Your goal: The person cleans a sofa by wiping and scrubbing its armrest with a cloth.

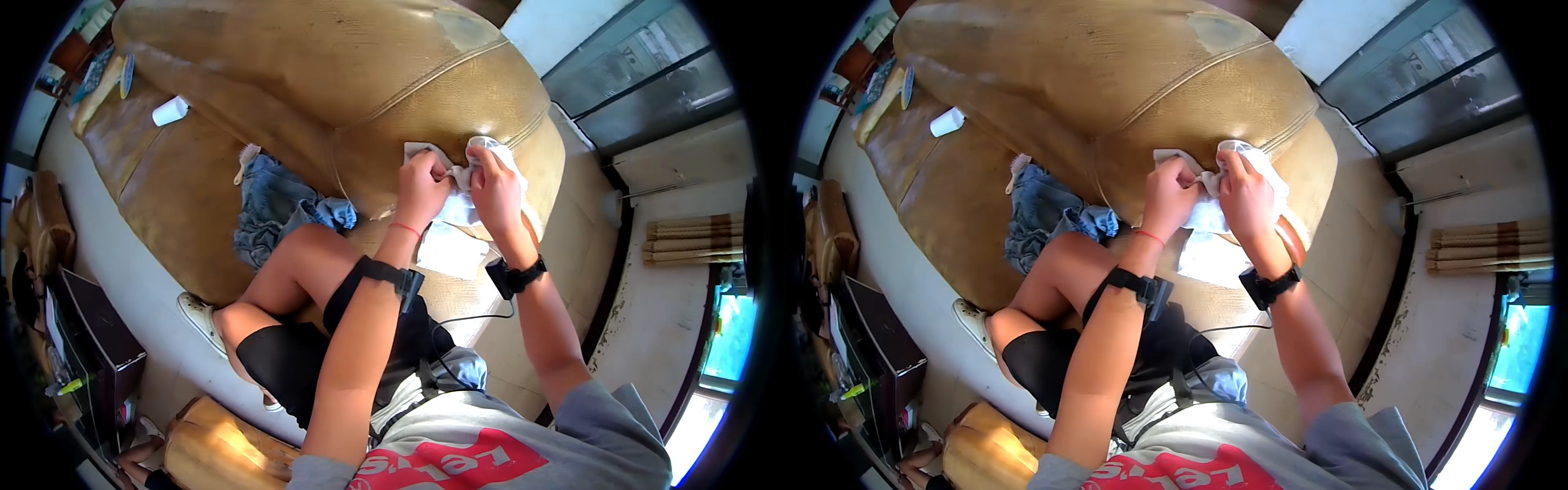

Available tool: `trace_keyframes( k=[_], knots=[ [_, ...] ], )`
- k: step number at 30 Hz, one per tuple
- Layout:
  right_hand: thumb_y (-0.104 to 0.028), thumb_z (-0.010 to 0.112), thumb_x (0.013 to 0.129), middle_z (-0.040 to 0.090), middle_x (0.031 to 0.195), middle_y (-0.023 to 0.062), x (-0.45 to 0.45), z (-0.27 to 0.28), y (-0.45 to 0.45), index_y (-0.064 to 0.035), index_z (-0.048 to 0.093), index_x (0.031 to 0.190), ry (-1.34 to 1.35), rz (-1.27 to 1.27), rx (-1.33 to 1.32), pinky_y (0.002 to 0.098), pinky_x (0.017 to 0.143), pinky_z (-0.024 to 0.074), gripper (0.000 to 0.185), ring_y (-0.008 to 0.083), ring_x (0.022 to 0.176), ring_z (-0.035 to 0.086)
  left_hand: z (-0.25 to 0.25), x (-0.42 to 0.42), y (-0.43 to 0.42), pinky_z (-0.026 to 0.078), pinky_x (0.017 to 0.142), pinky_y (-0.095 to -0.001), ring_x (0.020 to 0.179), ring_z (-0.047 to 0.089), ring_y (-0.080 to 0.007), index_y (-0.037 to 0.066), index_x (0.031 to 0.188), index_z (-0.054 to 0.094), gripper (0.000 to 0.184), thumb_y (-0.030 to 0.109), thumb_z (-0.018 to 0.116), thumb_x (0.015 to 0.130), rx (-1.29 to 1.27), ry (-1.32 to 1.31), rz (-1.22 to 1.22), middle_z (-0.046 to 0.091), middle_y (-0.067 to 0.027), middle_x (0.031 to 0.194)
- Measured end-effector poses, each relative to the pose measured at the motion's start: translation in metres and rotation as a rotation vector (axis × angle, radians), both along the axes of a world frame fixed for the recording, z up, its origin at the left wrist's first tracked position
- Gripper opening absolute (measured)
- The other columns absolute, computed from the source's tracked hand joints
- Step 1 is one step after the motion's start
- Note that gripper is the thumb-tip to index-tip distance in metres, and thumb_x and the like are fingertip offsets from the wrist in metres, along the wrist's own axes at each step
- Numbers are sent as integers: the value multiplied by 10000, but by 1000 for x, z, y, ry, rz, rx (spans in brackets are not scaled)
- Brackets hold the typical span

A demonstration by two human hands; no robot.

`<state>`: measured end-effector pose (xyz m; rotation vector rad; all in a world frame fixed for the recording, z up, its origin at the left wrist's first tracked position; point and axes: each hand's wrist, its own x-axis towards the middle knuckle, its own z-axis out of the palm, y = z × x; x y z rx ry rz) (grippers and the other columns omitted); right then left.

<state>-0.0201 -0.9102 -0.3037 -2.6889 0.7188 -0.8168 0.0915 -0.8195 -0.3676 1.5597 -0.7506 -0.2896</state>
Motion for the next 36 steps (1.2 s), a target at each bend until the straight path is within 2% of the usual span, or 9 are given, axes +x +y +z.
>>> trace_keyframes(
  k=[5, 10, 13, 16, 19, 24, 27, 28, 36],
  knots=[
    [-26, 607, 884, 751, 1013, 158, -20, -8, 7, -102, 682, 1102, 159, 66, 109, 487, 767, 594, 242, 406, 855, 724, -6, 0, -1, 538, 634, -357, 669, 688, -237, -6, 788, 628, 170, -14, 796, 769, -25, -23, -14, 681, -138, 743],
    [57, 638, 859, 731, 962, 192, -28, 5, 1, -32, 698, 1143, -63, 21, 166, 425, 742, 580, 303, 367, 825, 729, -9, 0, 0, 526, 627, -358, 655, 663, -230, -7, 773, 610, 205, -16, 814, 759, -50, -128, 46, 669, -122, 749],
    [56, 625, 876, 703, 1099, 216, -16, 20, -10, -24, 672, 1198, -110, -144, 208, 429, 787, 577, 335, 390, 885, 716, -7, -2, 0, 519, 622, -360, 642, 641, -228, -2, 761, 597, 251, -7, 847, 739, -72, -10, 10, 644, -112, 730],
    [65, 608, 874, 689, 1092, 211, -12, -14, -21, -23, 661, 1192, -210, -51, 8, 441, 783, 561, 334, 410, 895, 682, -8, -2, -1, 518, 619, -357, 636, 634, -226, 4, 759, 591, 268, -8, 857, 729, -68, -48, 8, 632, -111, 719],
    [71, 617, 879, 710, 987, 169, -17, -19, -17, -28, 683, 1165, -234, -59, -36, 380, 662, 547, 310, 305, 705, 675, -11, -2, -1, 521, 620, -359, 638, 643, -232, 4, 763, 590, 238, -21, 827, 743, -70, -73, 25, 638, -115, 724],
    [59, 659, 834, 719, 906, 164, -45, -29, 3, -1, 722, 1059, -81, 56, 134, 380, 687, 559, 242, 297, 725, 695, -16, -12, 12, 523, 629, -366, 651, 653, -249, 3, 769, 593, 200, -33, 788, 745, -18, -96, 10, 643, -125, 730],
    [78, 681, 809, 727, 884, 160, -67, -48, 24, -16, 740, 1093, 30, 27, 323, 364, 689, 567, 304, 275, 738, 716, -32, -25, 34, 499, 650, -455, 703, 637, -357, -6, 761, 583, 179, -59, 747, 715, 48, -85, -23, 628, -163, 773],
    [60, 700, 839, 738, 869, 141, -74, -55, 25, -14, 744, 1077, -41, 32, 305, 350, 695, 578, 254, 237, 749, 732, -38, -27, 41, 519, 649, -363, 690, 663, -267, -8, 754, 587, 210, 6, 796, 748, 109, -103, -23, 643, -136, 726],
    [-10, 732, 947, 759, 906, 68, -72, -8, 14, -22, 728, 1226, -325, -215, 393, 282, 752, 573, 279, 114, 818, 712, 13, -37, 39, 535, 683, -382, 746, 668, -286, -12, 849, 571, 246, -8, 802, 762, -36, -23, 55, 627, -145, 842]
  ],
)
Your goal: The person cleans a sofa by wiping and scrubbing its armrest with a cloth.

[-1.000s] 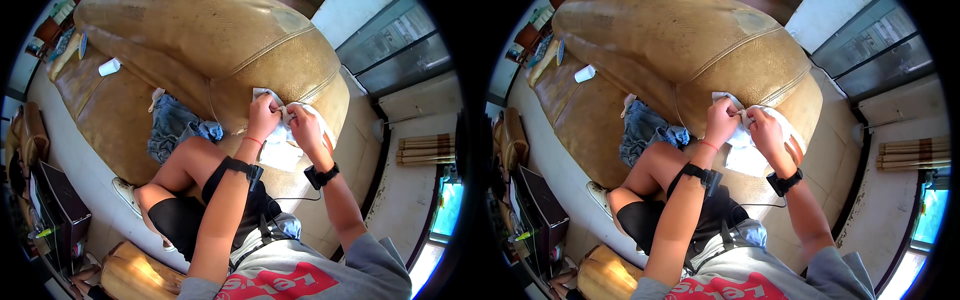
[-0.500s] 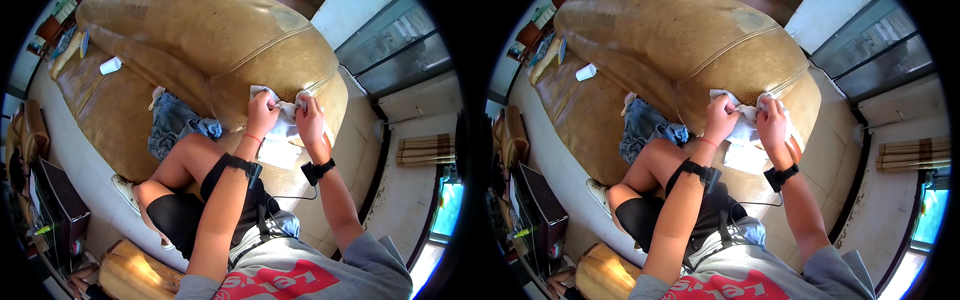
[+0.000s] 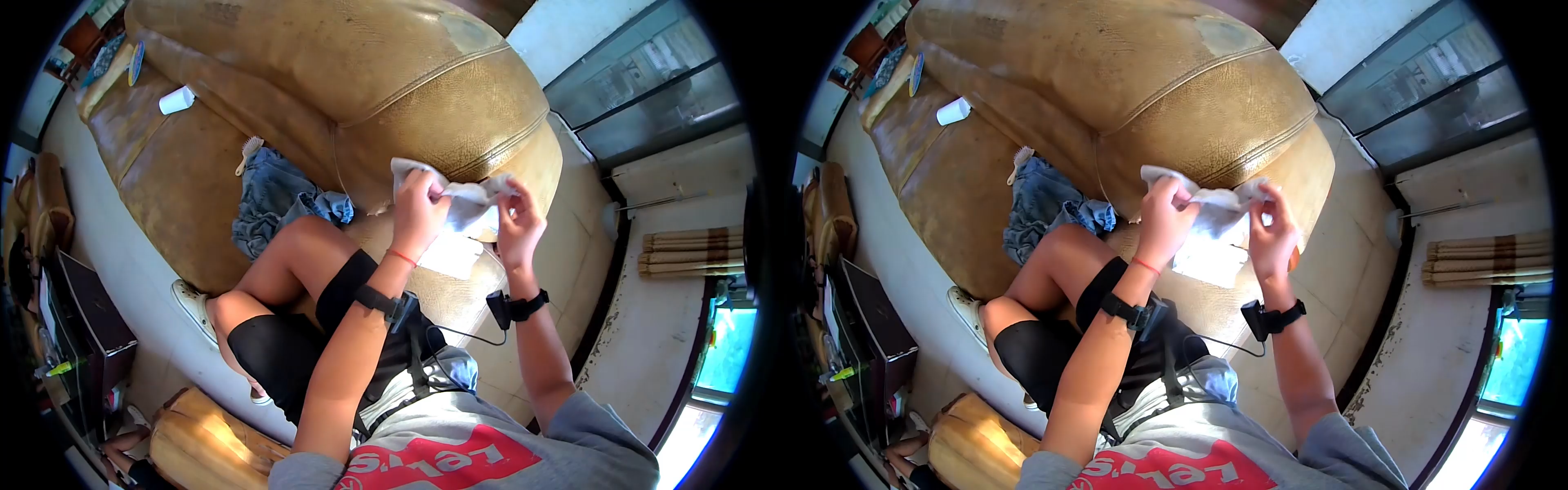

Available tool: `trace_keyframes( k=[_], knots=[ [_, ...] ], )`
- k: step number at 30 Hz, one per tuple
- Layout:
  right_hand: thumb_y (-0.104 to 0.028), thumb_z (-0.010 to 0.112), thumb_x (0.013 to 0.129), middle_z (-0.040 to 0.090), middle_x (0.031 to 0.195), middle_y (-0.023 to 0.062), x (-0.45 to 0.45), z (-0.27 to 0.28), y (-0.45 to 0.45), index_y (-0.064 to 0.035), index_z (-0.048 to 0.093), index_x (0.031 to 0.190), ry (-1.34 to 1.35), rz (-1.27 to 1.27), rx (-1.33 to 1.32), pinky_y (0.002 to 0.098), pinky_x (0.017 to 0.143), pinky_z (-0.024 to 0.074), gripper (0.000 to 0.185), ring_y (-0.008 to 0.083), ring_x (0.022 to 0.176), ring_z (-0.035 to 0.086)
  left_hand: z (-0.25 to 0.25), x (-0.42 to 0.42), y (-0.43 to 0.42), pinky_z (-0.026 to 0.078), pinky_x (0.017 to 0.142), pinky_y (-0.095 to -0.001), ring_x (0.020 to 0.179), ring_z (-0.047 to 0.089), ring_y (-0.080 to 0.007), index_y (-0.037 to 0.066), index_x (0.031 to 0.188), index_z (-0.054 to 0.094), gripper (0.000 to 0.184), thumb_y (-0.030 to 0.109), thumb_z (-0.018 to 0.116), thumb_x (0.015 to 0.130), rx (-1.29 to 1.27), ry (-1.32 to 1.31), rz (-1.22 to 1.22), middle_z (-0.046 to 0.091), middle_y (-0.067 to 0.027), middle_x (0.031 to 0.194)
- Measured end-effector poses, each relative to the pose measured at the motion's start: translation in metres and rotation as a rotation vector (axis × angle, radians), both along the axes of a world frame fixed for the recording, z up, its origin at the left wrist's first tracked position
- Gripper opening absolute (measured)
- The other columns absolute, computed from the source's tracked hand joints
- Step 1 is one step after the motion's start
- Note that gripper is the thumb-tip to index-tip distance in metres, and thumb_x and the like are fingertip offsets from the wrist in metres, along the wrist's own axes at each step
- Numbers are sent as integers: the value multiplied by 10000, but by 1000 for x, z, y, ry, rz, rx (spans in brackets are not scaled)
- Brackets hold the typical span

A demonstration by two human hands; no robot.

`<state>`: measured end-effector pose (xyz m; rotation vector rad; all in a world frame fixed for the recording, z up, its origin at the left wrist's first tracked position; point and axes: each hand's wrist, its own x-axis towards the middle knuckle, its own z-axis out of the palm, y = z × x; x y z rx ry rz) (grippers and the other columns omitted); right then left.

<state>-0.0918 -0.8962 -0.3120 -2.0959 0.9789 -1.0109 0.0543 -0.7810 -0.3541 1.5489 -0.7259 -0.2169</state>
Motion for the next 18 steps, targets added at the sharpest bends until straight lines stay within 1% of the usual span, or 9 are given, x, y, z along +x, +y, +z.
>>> trace_keyframes(
  k=[1, 3, 4, 5, 7, 8, 11, 15, 18],
  knots=[
    [-14, 729, 951, 760, 1000, 96, 8, 10, -7, -15, 709, 1269, -70, 17, 22, 288, 797, 580, 319, 146, 886, 722, 11, 1, -8, 524, 692, -403, 769, 648, -315, -8, 851, 572, 239, -24, 791, 758, -50, -28, 7, 613, -149, 836],
    [-54, 746, 949, 738, 1135, 133, 30, 25, -13, -7, 681, 1316, -112, 78, -83, 311, 850, 587, 376, 189, 969, 718, 30, 3, -21, 492, 743, -467, 838, 608, -383, 1, 841, 569, 188, -33, 738, 769, -45, -106, 40, 590, -162, 861],
    [-132, 781, 942, 707, 1234, 153, 37, 24, -18, -3, 660, 1348, -39, 120, -55, 332, 881, 590, 444, 212, 1038, 708, 24, 4, -28, 480, 792, -501, 915, 589, -411, 9, 844, 571, 172, -27, 726, 781, 18, -66, 14, 585, -174, 904],
    [-134, 799, 895, 709, 1193, 171, 49, 24, -13, -4, 659, 1337, -24, 147, 27, 380, 910, 584, 482, 275, 1051, 703, 13, 3, -31, 481, 795, -505, 922, 588, -413, 10, 844, 571, 170, -23, 726, 784, 40, -83, 27, 583, -177, 913],
    [-75, 776, 838, 700, 1158, 190, 63, 4, -12, -5, 666, 1305, 138, 113, -476, 428, 933, 566, 484, 356, 1066, 668, -5, 3, -37, 482, 801, -512, 937, 585, -418, 14, 845, 571, 167, -14, 727, 790, 82, -119, 57, 579, -182, 931],
    [-44, 735, 806, 696, 1142, 199, 68, -5, -10, -24, 683, 1255, 138, 59, -491, 451, 963, 549, 452, 414, 1071, 655, -6, 2, -38, 484, 806, -516, 936, 580, -423, 15, 841, 574, 166, -10, 731, 791, 90, -148, 54, 575, -187, 934],
    [-31, 717, 804, 707, 1139, 187, 70, -17, -10, -24, 704, 1207, 109, 81, -484, 444, 958, 553, 403, 399, 1070, 665, -11, -1, -37, 475, 717, -484, 837, 589, -396, 15, 801, 576, 193, -35, 760, 771, 31, -192, 119, 579, -170, 881],
    [-2, 693, 797, 722, 1109, 199, 69, -20, -8, -6, 707, 1190, 140, 132, -470, 457, 956, 557, 393, 407, 1055, 677, -14, 0, -33, 485, 811, -516, 930, 578, -426, 6, 816, 581, 139, -18, 717, 800, 80, -146, 64, 580, -191, 922],
    [26, 674, 789, 711, 1095, 213, 60, -23, 0, 10, 696, 1199, 130, 231, -447, 478, 942, 554, 411, 418, 1034, 660, -24, -6, -21, 495, 805, -521, 922, 595, -429, -2, 812, 593, 138, -23, 727, 787, 105, -154, 64, 593, -197, 931]
  ],
)
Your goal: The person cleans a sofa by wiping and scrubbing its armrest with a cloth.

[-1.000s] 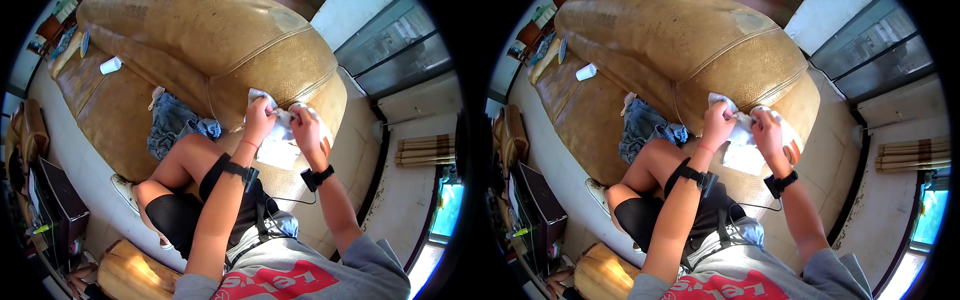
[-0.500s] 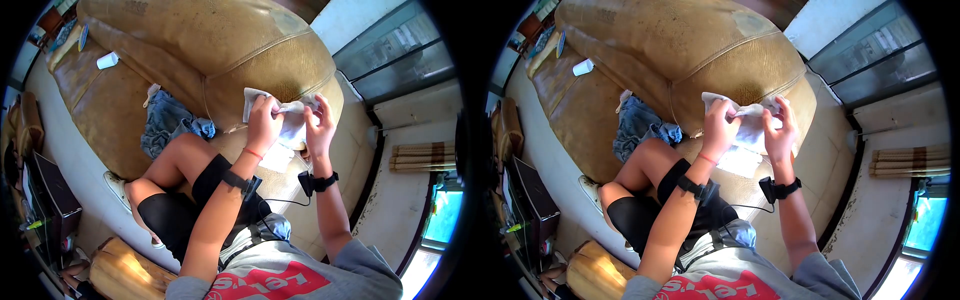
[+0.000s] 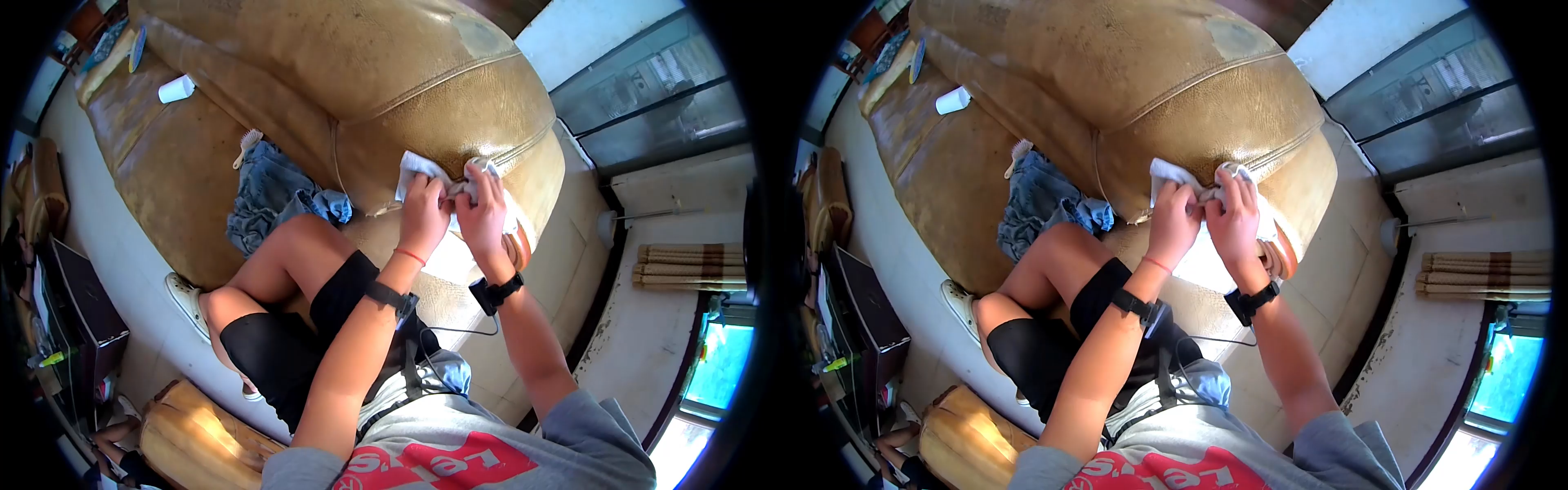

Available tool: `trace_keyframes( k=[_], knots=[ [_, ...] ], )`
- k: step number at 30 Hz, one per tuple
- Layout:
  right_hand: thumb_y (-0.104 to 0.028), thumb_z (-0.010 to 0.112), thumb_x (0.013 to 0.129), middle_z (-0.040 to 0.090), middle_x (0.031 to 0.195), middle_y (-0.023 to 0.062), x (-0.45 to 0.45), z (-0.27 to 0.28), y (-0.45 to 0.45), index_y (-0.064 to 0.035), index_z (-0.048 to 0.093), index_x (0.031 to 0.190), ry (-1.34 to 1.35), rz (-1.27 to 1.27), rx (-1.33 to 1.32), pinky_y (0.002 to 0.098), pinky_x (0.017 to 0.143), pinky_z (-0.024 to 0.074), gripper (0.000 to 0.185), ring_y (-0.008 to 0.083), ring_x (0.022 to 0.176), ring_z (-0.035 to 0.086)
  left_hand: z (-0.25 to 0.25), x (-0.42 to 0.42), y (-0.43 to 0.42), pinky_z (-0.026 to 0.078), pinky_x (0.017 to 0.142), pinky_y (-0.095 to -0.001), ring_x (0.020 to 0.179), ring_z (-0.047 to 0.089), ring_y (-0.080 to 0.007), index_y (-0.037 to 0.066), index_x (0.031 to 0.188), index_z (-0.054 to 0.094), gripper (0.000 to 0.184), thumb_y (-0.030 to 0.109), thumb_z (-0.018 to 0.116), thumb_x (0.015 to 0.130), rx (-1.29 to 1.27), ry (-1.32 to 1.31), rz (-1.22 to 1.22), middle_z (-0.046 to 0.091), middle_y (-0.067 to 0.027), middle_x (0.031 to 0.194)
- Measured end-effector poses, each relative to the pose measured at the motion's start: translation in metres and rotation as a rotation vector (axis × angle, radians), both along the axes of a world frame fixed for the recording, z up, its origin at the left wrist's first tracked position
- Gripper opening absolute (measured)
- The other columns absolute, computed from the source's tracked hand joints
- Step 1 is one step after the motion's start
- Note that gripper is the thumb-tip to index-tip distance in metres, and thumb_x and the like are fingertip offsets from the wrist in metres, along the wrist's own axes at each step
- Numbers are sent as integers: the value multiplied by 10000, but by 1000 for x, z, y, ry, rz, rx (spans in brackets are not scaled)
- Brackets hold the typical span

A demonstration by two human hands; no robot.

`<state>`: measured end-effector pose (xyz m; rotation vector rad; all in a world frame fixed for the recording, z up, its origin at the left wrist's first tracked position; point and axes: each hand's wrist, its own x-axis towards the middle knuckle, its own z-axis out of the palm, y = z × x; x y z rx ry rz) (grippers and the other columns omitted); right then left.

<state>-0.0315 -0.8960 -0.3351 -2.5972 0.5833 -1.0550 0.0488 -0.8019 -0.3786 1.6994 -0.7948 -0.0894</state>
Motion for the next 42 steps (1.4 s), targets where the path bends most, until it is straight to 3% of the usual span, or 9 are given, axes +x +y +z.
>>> trace_keyframes(
  k=[4, 7, 8, 11, 18, 25, 30, 36, 42],
  knots=[
    [51, 667, 787, 712, 1098, 214, -9, -12, 15, 13, 702, 1191, 36, 71, -63, 462, 897, 576, 408, 411, 1028, 676, -23, -3, 14, 525, 703, -477, 755, 645, -423, -9, 793, 639, 150, -23, 777, 735, 2, 84, 25, 620, -200, 858],
    [76, 666, 791, 715, 1080, 195, -22, -15, 23, 0, 716, 1187, 87, 105, 250, 413, 809, 601, 406, 371, 983, 703, -12, -1, 22, 520, 786, -500, 900, 628, -421, 1, 811, 620, 149, -26, 759, 767, 122, 181, -47, 614, -197, 890],
    [83, 667, 812, 706, 1031, 166, -22, -7, 25, -13, 729, 1184, 35, 111, 232, 365, 712, 590, 389, 315, 886, 708, -4, 0, 22, 520, 785, -498, 894, 628, -419, 3, 810, 618, 147, -25, 758, 771, 95, 174, -48, 614, -192, 890],
    [78, 674, 831, 690, 1012, 150, -20, 20, 20, -20, 725, 1213, -7, 38, 239, 353, 669, 566, 397, 282, 816, 686, 21, 1, 24, 519, 782, -494, 874, 627, -416, 10, 805, 611, 147, -19, 754, 782, 28, 116, -22, 613, -178, 889],
    [-39, 748, 808, 686, 1191, 220, 24, 18, 2, -24, 673, 1269, -28, -102, 59, 452, 955, 553, 467, 421, 1097, 668, 11, 23, 1, 516, 697, -476, 774, 641, -400, 1, 798, 603, 207, 7, 806, 761, -25, 85, 22, 639, -178, 830],
    [-34, 752, 776, 694, 1119, 213, 22, 8, 22, -3, 670, 1212, -17, -12, 209, 448, 911, 566, 444, 429, 1007, 690, -12, 23, 17, 533, 692, -462, 756, 670, -397, -17, 802, 650, 182, 55, 811, 760, 43, 147, 53, 675, -195, 813],
    [0, 772, 769, 655, 1170, 140, 6, 14, 28, -14, 649, 1286, -38, -29, 403, 340, 829, 561, 531, 261, 965, 674, -16, 27, 30, 549, 675, -429, 708, 705, -346, -27, 823, 698, 177, 93, 819, 776, 74, 248, -19, 699, -192, 758],
    [13, 778, 785, 603, 1237, 137, 0, 30, -1, -21, 563, 1407, -202, -88, 315, 341, 822, 561, 659, 246, 969, 648, 29, 28, 12, 557, 705, -460, 794, 705, -383, 14, 815, 688, 174, 126, 821, 795, 52, 262, -109, 713, -175, 819],
    [-92, 821, 806, 612, 1319, 170, 53, 118, -73, 7, 559, 1430, -230, -128, 114, 371, 889, 593, 684, 280, 1070, 690, 95, 48, -54, 543, 754, -477, 894, 690, -374, 40, 897, 659, 218, 176, 824, 852, -8, 72, 70, 695, -153, 907]
  ],
)
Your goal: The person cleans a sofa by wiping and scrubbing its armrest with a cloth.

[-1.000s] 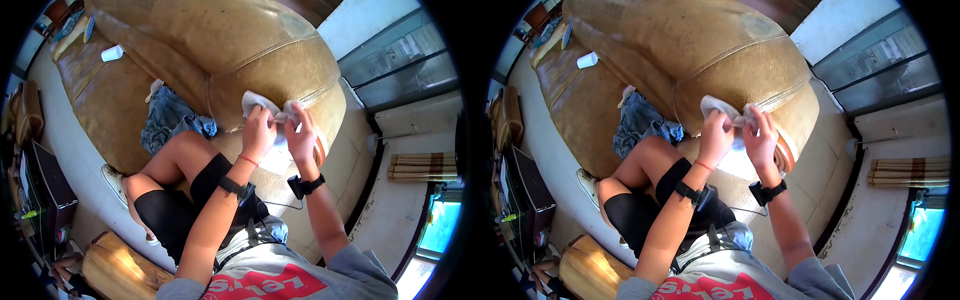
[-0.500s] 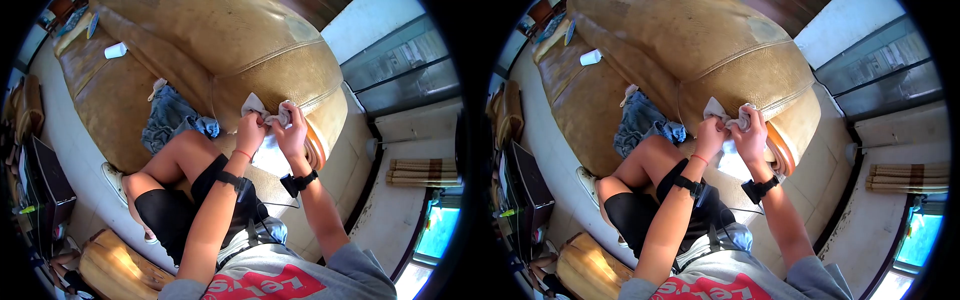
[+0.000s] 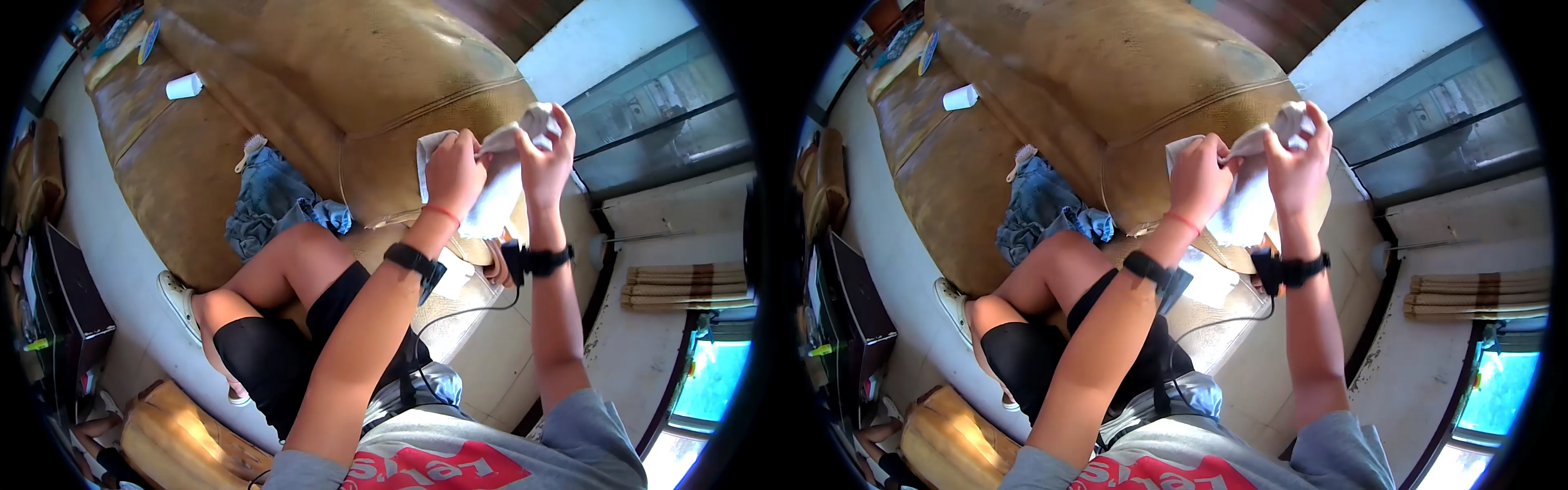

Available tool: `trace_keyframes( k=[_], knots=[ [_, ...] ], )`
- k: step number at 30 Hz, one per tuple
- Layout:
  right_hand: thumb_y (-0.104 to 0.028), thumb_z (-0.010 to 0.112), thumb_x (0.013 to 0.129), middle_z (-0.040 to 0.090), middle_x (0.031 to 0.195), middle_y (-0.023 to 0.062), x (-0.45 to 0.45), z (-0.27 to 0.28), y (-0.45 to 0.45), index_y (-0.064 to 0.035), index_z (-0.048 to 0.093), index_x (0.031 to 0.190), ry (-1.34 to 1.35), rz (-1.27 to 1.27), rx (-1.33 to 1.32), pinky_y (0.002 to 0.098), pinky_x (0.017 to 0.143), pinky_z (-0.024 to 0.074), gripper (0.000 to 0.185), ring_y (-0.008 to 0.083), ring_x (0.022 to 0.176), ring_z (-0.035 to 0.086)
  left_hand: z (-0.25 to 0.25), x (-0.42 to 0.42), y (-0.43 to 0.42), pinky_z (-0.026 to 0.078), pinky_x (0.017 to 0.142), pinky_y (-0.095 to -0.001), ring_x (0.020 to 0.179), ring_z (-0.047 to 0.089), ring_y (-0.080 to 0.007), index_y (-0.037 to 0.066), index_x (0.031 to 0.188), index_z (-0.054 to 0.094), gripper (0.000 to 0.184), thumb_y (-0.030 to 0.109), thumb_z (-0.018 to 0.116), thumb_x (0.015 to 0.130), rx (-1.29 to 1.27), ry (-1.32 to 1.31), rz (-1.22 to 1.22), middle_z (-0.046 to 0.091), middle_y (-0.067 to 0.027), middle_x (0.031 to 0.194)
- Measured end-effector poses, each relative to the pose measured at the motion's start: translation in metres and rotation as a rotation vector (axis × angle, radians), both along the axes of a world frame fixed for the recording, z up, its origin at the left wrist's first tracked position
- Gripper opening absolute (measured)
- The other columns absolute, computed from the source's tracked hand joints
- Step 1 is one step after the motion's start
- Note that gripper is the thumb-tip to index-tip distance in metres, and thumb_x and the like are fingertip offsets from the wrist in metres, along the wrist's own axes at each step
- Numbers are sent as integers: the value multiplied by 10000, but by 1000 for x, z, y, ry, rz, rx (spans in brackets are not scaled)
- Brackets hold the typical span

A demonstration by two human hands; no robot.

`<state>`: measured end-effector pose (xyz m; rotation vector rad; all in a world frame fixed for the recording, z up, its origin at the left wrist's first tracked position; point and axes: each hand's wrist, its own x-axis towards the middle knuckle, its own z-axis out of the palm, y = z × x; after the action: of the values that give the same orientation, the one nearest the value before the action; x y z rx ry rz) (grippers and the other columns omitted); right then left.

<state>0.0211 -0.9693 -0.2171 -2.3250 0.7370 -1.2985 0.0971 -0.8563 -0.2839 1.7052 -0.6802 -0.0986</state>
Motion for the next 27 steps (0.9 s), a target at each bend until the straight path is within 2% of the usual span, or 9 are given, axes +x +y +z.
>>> trace_keyframes(
  k=[3, 5, 6, 10, 13, 18, 21, 24, 27],
  knots=[
    [-186, 813, 817, 652, 1324, 200, 38, -7, -36, 3, 560, 1447, 161, 129, 201, 392, 969, 569, 705, 314, 1121, 701, -21, 15, -20, 552, 782, -477, 908, 692, -379, 47, 930, 664, 219, 206, 807, 883, 159, -48, 88, 702, -149, 938],
    [-244, 809, 794, 675, 1333, 232, 54, -24, -44, -16, 579, 1441, 417, 77, 228, 404, 1014, 551, 724, 342, 1164, 696, -31, 18, -21, 557, 799, -480, 922, 689, -383, 53, 947, 653, 205, 204, 784, 903, 167, -105, 65, 704, -149, 960],
    [-251, 801, 764, 702, 1299, 242, 62, -34, -44, -26, 620, 1395, 371, 59, 70, 406, 1034, 539, 694, 363, 1163, 699, -32, 17, -19, 554, 798, -481, 925, 688, -384, 53, 942, 649, 202, 199, 783, 902, 143, -100, 63, 703, -151, 959],
    [-199, 772, 748, 754, 1186, 213, 75, -33, -45, -32, 682, 1298, 302, 18, 235, 401, 1010, 549, 582, 357, 1107, 726, -38, 17, -18, 545, 791, -485, 939, 683, -386, 48, 927, 630, 197, 176, 777, 901, 49, -75, 58, 697, -157, 956],
    [-198, 777, 742, 762, 1170, 204, 79, -35, -53, -35, 700, 1268, 308, 32, 194, 401, 1005, 551, 557, 355, 1107, 728, -41, 18, -18, 539, 786, -488, 926, 677, -389, 41, 920, 623, 194, 159, 775, 894, 15, -64, 51, 688, -157, 940],
    [-78, 692, 790, 783, 1124, 178, 79, -37, -48, -38, 727, 1205, 314, 107, 163, 381, 992, 565, 418, 315, 1068, 753, -45, 15, -20, 536, 783, -490, 900, 664, -396, 37, 921, 619, 185, 141, 767, 883, -26, -98, 59, 671, -157, 918],
    [-60, 672, 799, 785, 1111, 177, 78, -36, -40, -38, 734, 1187, 328, 219, 134, 376, 968, 572, 393, 306, 1046, 757, -48, 15, -20, 534, 788, -498, 897, 657, -405, 35, 920, 614, 172, 118, 757, 870, -44, -129, 76, 662, -167, 916],
    [-43, 653, 809, 788, 1110, 169, 77, -37, -29, -40, 740, 1166, 368, 385, 237, 368, 940, 577, 368, 300, 1010, 759, -51, 16, -21, 533, 798, -510, 916, 658, -421, 26, 939, 619, 153, 95, 733, 862, -27, -144, 77, 670, -190, 933],
    [-31, 613, 793, 790, 1008, 159, 80, -47, -7, -56, 771, 1058, 473, 516, 210, 377, 900, 585, 310, 319, 950, 754, -53, 19, -20, 533, 806, -521, 946, 661, -436, 14, 977, 634, 152, 87, 703, 863, -56, -99, 50, 688, -216, 964]
  ],
)
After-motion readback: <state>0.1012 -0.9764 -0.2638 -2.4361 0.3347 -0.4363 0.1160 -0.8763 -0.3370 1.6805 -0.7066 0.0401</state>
